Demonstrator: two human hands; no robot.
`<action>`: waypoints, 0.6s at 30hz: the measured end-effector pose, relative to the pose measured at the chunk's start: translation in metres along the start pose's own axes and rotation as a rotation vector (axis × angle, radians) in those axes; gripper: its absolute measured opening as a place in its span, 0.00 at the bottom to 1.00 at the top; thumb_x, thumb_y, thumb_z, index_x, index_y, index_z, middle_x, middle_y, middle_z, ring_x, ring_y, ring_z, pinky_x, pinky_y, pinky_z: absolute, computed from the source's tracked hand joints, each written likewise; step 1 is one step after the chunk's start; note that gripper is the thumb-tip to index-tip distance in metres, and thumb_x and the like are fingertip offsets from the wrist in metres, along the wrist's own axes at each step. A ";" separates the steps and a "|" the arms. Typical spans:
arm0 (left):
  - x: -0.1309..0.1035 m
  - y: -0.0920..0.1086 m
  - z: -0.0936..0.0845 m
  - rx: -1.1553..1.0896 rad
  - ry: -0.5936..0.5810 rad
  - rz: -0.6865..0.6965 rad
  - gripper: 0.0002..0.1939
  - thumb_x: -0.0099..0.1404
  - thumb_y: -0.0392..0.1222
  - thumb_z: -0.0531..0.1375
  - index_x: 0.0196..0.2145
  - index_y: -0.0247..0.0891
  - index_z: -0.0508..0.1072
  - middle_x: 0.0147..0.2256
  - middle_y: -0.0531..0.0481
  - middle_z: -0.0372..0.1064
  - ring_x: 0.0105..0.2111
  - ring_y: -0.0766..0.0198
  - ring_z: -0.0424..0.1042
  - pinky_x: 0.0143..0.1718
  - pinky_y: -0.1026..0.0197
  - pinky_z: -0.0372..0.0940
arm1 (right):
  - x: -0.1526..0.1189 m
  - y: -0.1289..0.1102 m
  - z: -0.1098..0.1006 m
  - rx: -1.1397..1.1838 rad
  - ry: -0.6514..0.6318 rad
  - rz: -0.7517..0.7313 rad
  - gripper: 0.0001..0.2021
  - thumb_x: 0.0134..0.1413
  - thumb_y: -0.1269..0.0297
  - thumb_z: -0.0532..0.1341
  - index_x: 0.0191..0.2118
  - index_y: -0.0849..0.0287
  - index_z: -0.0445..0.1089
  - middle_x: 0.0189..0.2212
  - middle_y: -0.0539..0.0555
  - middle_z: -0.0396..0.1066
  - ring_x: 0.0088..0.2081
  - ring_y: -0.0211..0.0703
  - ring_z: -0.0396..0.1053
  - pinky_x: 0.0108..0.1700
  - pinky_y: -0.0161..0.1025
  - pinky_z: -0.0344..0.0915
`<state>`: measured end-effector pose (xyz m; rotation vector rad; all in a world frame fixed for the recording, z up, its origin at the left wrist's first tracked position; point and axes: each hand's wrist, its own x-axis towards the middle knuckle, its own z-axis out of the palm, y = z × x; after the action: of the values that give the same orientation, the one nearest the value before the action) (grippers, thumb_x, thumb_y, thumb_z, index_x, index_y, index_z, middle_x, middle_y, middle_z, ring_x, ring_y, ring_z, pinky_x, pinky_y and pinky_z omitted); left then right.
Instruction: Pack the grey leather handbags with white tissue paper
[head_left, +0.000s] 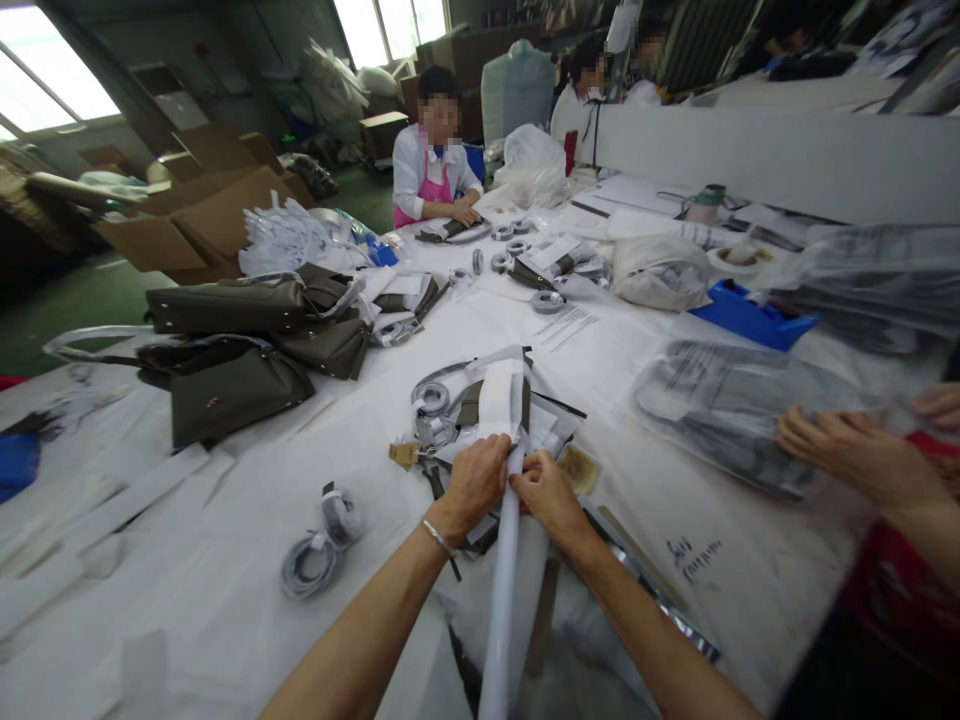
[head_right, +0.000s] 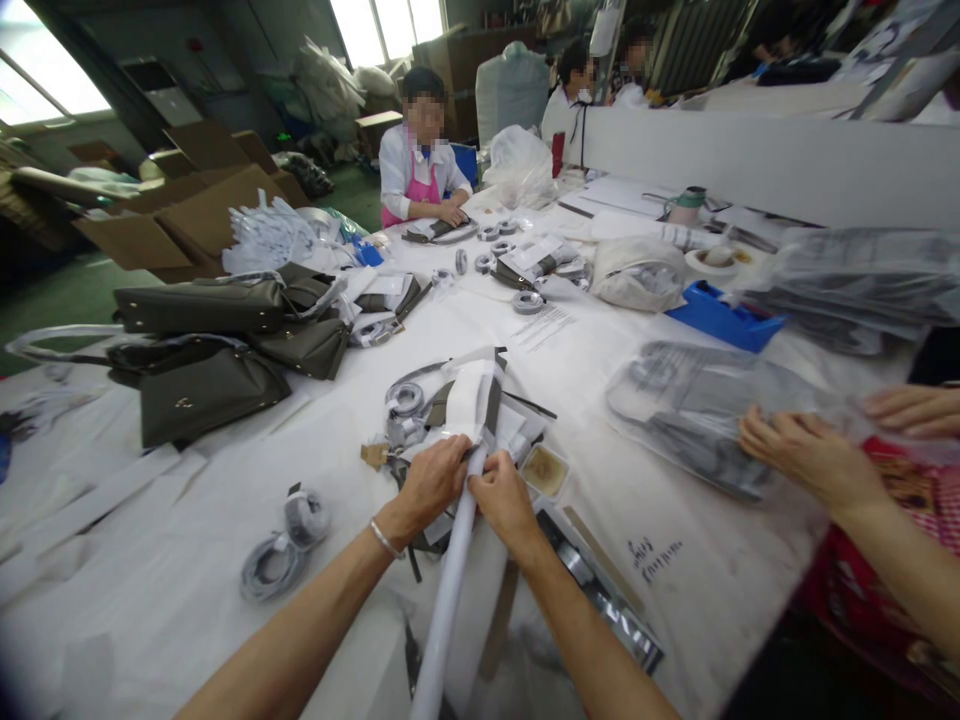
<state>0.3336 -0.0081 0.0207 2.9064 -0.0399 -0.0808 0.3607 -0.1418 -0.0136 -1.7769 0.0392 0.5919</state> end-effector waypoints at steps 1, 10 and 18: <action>0.000 0.000 0.001 -0.003 0.005 0.006 0.09 0.67 0.32 0.51 0.44 0.39 0.63 0.40 0.48 0.70 0.41 0.59 0.70 0.42 0.59 0.65 | 0.001 0.000 0.000 -0.023 0.014 0.008 0.11 0.43 0.63 0.61 0.34 0.55 0.59 0.18 0.42 0.65 0.21 0.41 0.69 0.21 0.34 0.64; -0.001 0.000 0.006 -0.018 0.021 0.067 0.08 0.68 0.32 0.50 0.43 0.41 0.64 0.38 0.49 0.69 0.41 0.59 0.69 0.41 0.59 0.65 | 0.022 -0.021 -0.010 -0.338 0.188 -0.089 0.07 0.43 0.67 0.61 0.32 0.55 0.63 0.25 0.49 0.68 0.30 0.43 0.67 0.33 0.38 0.60; 0.003 0.001 0.004 -0.061 0.049 -0.022 0.08 0.67 0.32 0.50 0.43 0.39 0.64 0.38 0.49 0.70 0.40 0.59 0.70 0.41 0.59 0.65 | 0.001 -0.021 -0.018 -0.318 0.055 -0.021 0.15 0.51 0.51 0.63 0.35 0.55 0.61 0.26 0.50 0.71 0.25 0.43 0.71 0.26 0.38 0.64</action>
<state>0.3360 -0.0104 0.0173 2.8463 0.0031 -0.0142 0.3750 -0.1513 0.0073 -2.0988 -0.0378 0.5573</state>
